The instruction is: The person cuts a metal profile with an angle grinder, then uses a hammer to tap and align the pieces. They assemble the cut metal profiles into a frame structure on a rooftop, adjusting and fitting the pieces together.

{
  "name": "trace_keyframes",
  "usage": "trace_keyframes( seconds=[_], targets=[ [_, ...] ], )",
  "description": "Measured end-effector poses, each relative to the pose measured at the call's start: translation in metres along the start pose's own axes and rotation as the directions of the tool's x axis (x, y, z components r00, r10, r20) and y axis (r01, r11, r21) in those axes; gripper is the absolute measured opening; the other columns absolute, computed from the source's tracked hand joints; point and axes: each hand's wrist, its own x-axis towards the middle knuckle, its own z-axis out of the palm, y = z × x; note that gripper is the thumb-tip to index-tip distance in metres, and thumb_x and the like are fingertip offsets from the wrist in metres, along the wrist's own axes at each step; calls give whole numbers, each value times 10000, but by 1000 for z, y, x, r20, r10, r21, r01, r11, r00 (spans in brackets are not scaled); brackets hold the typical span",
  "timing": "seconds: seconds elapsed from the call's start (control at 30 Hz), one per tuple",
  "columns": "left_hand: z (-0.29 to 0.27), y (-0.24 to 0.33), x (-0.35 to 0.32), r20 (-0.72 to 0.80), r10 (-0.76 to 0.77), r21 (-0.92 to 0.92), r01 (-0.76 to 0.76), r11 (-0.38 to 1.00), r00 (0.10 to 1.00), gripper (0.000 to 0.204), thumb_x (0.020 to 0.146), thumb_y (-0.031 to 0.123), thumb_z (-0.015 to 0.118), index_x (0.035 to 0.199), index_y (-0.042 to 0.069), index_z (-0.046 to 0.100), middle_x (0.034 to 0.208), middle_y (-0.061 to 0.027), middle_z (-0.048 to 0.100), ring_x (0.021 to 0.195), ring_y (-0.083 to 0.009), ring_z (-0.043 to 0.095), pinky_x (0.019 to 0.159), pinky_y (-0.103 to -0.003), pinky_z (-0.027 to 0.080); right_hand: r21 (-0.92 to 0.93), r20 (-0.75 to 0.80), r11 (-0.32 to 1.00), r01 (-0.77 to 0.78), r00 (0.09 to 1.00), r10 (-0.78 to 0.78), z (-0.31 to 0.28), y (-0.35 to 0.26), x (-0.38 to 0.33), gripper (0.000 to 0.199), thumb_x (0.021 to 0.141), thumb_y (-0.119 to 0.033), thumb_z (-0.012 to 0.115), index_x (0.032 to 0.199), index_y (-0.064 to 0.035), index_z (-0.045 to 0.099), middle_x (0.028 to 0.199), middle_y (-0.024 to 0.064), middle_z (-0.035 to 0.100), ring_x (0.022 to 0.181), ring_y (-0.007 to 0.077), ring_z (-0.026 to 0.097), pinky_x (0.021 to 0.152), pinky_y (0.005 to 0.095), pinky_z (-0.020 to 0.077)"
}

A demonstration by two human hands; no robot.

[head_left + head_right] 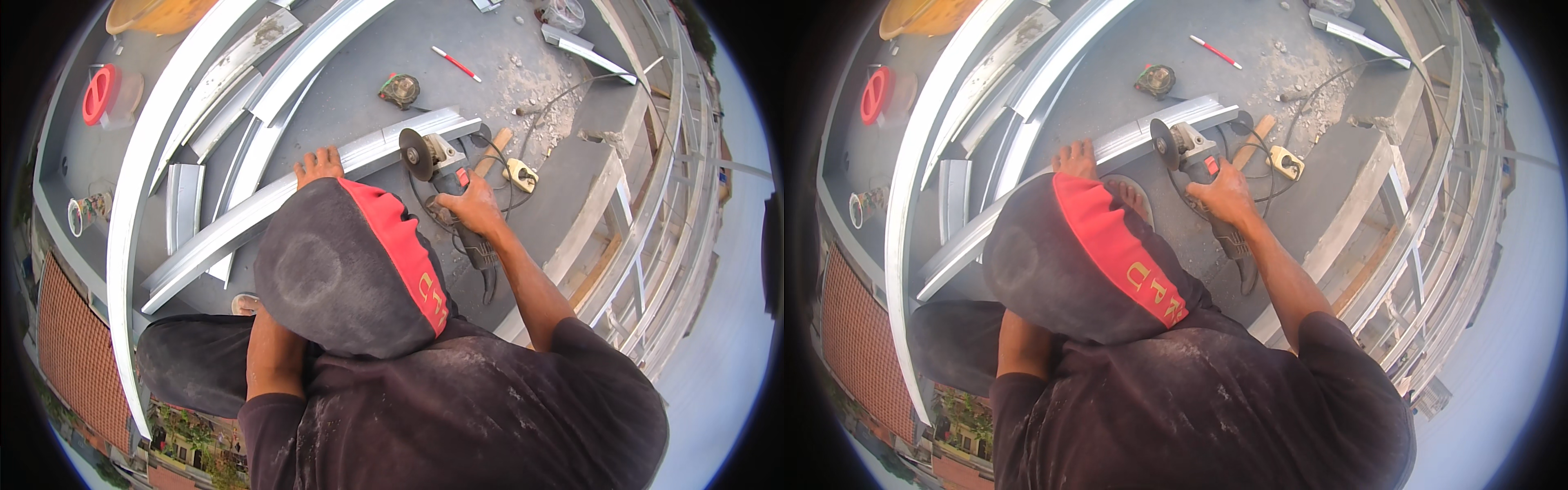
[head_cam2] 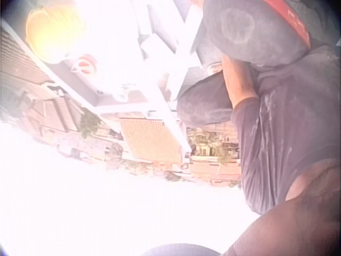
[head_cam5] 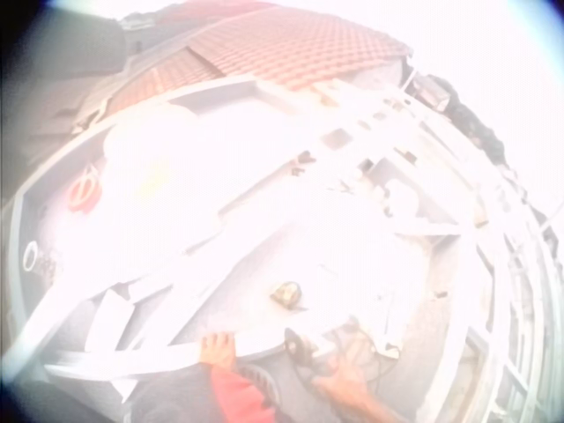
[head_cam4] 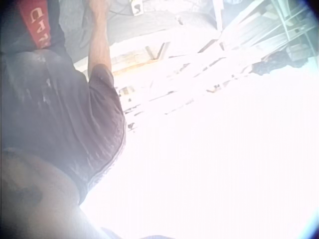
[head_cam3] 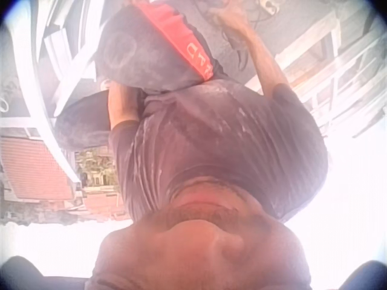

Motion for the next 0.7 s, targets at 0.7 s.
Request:
trace_keyframes(
  seconds=[0.7],
  targets=[
    [19,-4,-2,-418,-40,-9,40,999,908,817,756,147,883,1485,165,517,1428,-96,546,1389,-310,497,1176,-531,366,911,50,399,-102,989,139,-65,-35,-4,572,980,-567,706,1169,-33,634,861,100,702,642,199,698,572,343,589]
  ],
)
